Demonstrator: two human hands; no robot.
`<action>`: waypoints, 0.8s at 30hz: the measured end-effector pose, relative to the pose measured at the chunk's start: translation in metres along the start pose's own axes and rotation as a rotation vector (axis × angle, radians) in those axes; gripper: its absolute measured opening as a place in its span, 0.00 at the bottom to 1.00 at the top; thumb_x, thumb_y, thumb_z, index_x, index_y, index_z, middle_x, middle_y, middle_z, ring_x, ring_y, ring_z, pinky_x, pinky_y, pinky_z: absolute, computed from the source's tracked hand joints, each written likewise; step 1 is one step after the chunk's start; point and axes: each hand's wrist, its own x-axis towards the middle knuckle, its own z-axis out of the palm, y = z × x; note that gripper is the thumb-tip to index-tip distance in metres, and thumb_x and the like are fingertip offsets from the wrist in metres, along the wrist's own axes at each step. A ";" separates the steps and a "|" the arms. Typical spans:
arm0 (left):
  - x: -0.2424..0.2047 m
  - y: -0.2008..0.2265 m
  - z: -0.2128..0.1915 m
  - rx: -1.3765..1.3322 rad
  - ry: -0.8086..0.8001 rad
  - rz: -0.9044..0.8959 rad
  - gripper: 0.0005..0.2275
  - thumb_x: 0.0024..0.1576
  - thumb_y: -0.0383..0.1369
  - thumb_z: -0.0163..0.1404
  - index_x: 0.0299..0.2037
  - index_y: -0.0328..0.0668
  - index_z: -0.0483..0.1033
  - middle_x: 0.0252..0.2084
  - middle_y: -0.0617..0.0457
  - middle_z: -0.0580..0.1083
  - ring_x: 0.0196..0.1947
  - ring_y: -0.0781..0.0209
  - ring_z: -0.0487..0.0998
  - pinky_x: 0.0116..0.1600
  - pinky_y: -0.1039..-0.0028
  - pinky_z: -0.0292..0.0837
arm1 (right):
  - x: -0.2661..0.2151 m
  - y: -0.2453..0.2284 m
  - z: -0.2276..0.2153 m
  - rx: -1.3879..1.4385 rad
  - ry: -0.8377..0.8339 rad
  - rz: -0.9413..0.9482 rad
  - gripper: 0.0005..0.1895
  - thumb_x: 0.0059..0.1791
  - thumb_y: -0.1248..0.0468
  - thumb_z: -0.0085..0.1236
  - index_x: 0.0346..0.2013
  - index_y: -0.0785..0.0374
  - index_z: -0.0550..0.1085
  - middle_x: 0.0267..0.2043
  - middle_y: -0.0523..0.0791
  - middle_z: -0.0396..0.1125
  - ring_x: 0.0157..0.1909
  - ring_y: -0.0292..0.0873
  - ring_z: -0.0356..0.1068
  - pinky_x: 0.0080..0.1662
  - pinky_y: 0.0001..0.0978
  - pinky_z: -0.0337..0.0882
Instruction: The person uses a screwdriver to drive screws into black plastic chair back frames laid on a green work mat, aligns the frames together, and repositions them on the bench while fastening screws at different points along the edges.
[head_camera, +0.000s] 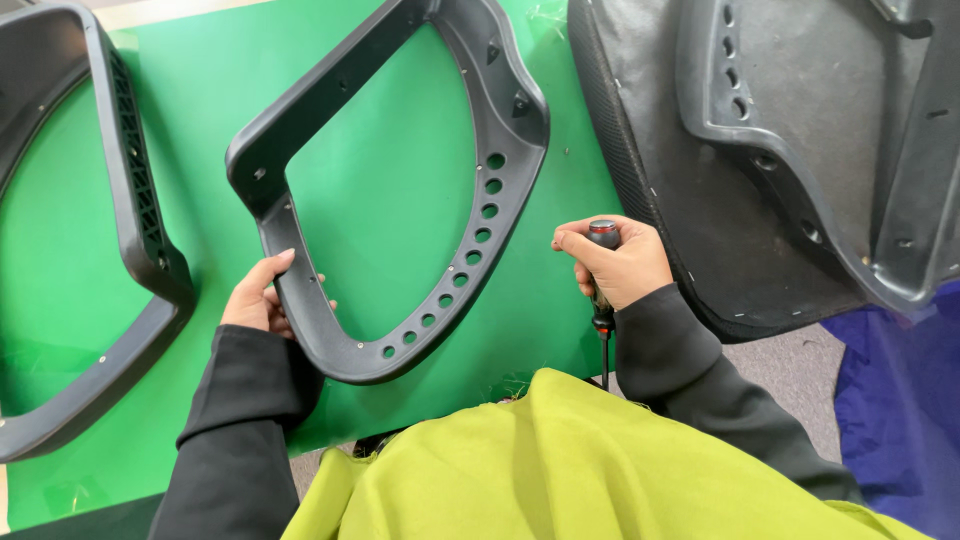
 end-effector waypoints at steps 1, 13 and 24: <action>-0.001 0.000 0.000 0.003 0.005 0.006 0.17 0.53 0.44 0.56 0.41 0.35 0.79 0.33 0.48 0.79 0.29 0.54 0.80 0.41 0.65 0.80 | 0.001 -0.001 0.002 -0.014 -0.016 0.002 0.07 0.47 0.66 0.64 0.34 0.68 0.79 0.24 0.41 0.70 0.19 0.30 0.63 0.23 0.24 0.65; -0.009 -0.006 0.004 -0.018 -0.016 0.113 0.16 0.54 0.43 0.56 0.45 0.42 0.78 0.33 0.50 0.79 0.27 0.58 0.79 0.39 0.67 0.79 | 0.010 -0.014 0.015 -0.019 -0.094 0.003 0.06 0.47 0.66 0.63 0.32 0.68 0.79 0.21 0.38 0.68 0.18 0.29 0.62 0.23 0.23 0.64; -0.008 -0.005 0.005 0.000 -0.013 0.087 0.16 0.54 0.44 0.56 0.45 0.41 0.79 0.35 0.51 0.79 0.28 0.58 0.79 0.39 0.66 0.79 | 0.006 -0.015 0.030 -0.091 -0.135 -0.002 0.08 0.46 0.64 0.65 0.33 0.68 0.80 0.17 0.39 0.64 0.16 0.31 0.60 0.21 0.24 0.61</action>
